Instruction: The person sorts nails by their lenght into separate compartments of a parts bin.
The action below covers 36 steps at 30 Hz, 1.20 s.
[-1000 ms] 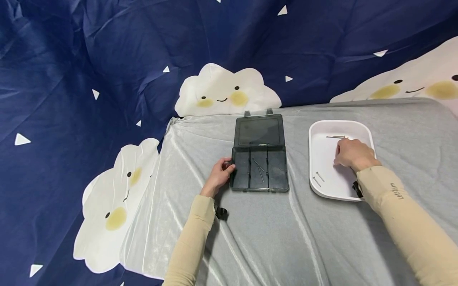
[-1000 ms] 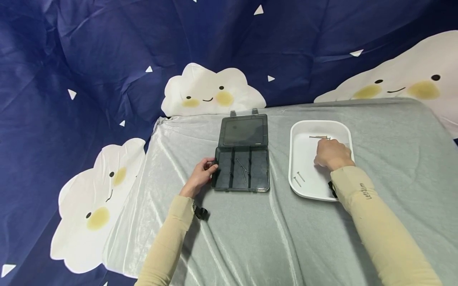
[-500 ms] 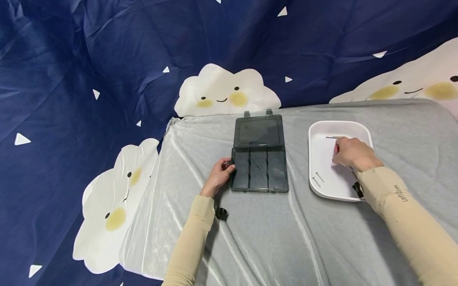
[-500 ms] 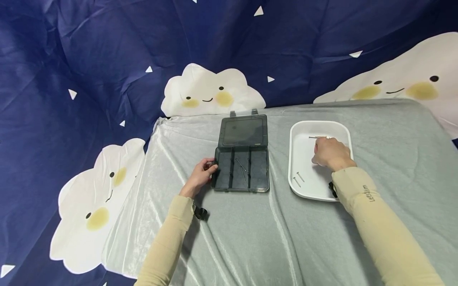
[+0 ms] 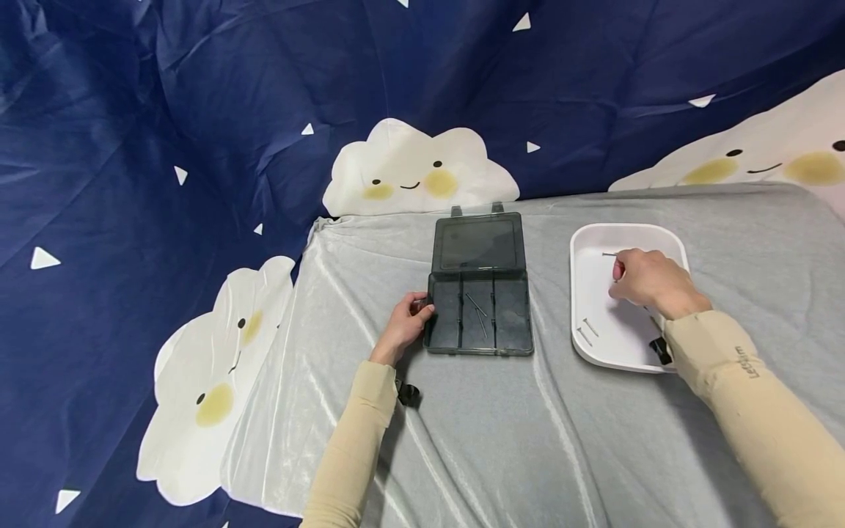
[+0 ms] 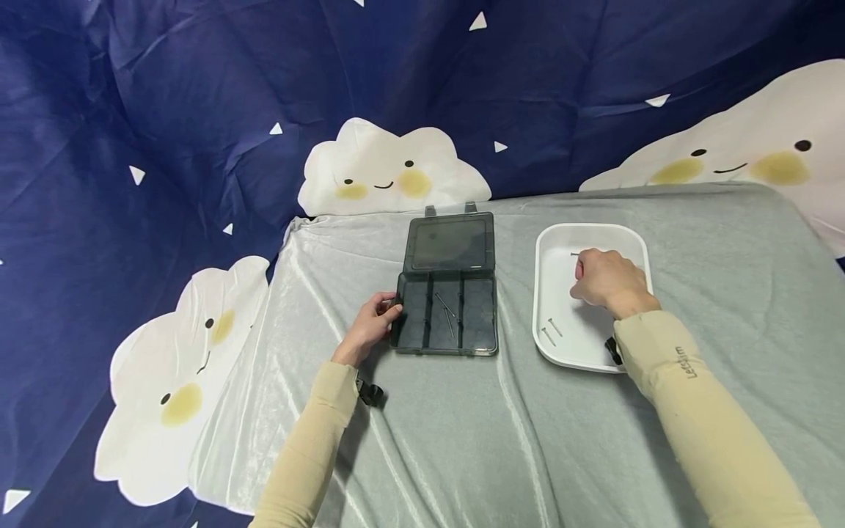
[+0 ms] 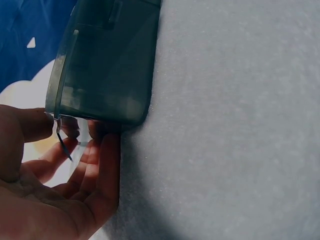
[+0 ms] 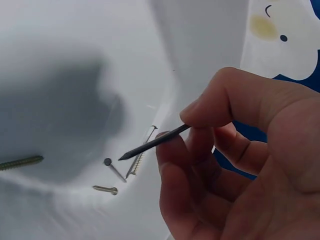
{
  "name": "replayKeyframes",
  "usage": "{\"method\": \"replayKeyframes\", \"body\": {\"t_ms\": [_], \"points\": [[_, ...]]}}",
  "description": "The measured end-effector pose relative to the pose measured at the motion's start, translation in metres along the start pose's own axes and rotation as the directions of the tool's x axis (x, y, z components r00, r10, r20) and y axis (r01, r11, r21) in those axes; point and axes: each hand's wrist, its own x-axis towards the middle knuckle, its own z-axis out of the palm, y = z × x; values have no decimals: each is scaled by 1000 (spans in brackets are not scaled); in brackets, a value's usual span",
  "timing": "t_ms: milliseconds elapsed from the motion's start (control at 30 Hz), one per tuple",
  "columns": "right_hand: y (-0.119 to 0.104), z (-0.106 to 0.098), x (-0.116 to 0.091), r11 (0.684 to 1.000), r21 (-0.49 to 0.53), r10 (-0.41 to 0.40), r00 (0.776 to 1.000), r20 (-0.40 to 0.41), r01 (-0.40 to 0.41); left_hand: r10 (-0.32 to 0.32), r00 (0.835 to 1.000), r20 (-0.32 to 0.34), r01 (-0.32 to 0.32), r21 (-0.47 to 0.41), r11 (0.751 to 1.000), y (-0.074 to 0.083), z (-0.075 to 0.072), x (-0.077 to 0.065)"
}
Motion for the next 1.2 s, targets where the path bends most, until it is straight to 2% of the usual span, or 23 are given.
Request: {"method": "replayKeyframes", "body": {"t_ms": [800,1200], "points": [[-30,-16,-11,997,30,-60,987,-152,65,-6,1000,0,6,-14,1000,-1,0,0],[-49,-29,-16,987,65,-129,969,-210,145,-17,1000,5,17,-3,1000,6,-2,-1]]}}
